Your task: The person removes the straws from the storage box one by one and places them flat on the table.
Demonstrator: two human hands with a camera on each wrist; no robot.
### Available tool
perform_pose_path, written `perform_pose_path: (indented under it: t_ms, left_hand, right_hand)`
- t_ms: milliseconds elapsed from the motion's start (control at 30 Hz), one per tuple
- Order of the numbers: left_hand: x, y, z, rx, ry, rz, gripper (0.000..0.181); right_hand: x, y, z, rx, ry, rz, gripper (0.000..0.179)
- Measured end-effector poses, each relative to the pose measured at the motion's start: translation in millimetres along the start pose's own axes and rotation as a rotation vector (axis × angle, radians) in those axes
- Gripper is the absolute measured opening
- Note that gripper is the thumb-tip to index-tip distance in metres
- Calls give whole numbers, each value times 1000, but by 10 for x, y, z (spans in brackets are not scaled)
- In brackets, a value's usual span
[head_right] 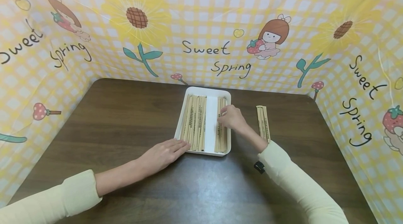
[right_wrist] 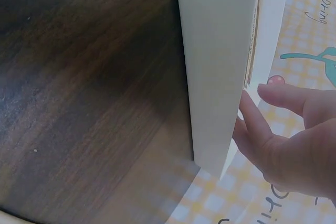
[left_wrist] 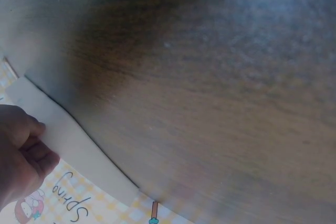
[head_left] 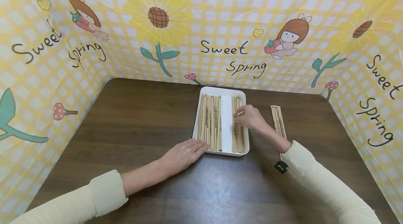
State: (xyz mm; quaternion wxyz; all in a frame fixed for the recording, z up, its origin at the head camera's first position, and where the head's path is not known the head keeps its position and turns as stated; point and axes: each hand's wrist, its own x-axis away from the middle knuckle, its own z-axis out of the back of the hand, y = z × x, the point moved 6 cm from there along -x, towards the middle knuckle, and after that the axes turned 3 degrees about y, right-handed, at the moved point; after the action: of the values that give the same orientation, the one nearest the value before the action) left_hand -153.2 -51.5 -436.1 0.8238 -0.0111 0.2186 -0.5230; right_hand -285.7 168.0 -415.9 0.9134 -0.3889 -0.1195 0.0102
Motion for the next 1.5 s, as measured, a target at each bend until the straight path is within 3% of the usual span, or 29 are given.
perform_pose_path:
  t_ms: [533, 667, 867, 1200, 1500]
  left_hand:
    - [4, 15, 8, -6, 14, 2, 38]
    - [2, 12, 10, -5, 9, 2, 38]
    - [2, 7, 16, 0, 10, 3, 39]
    - [-4, 4, 24, -4, -2, 2, 40]
    - [-5, -1, 22, -5, -5, 9, 39]
  right_hand:
    - [-70, 16, -116, 36, -20, -2, 45]
    - [-114, 10, -142, 95, -12, 33, 7]
    - [-184, -21, -207, 207, -20, 100, 43]
    - [-225, -35, -250, 285, -21, 109, 35]
    - [-251, -27, -275, 285, -15, 74, 29]
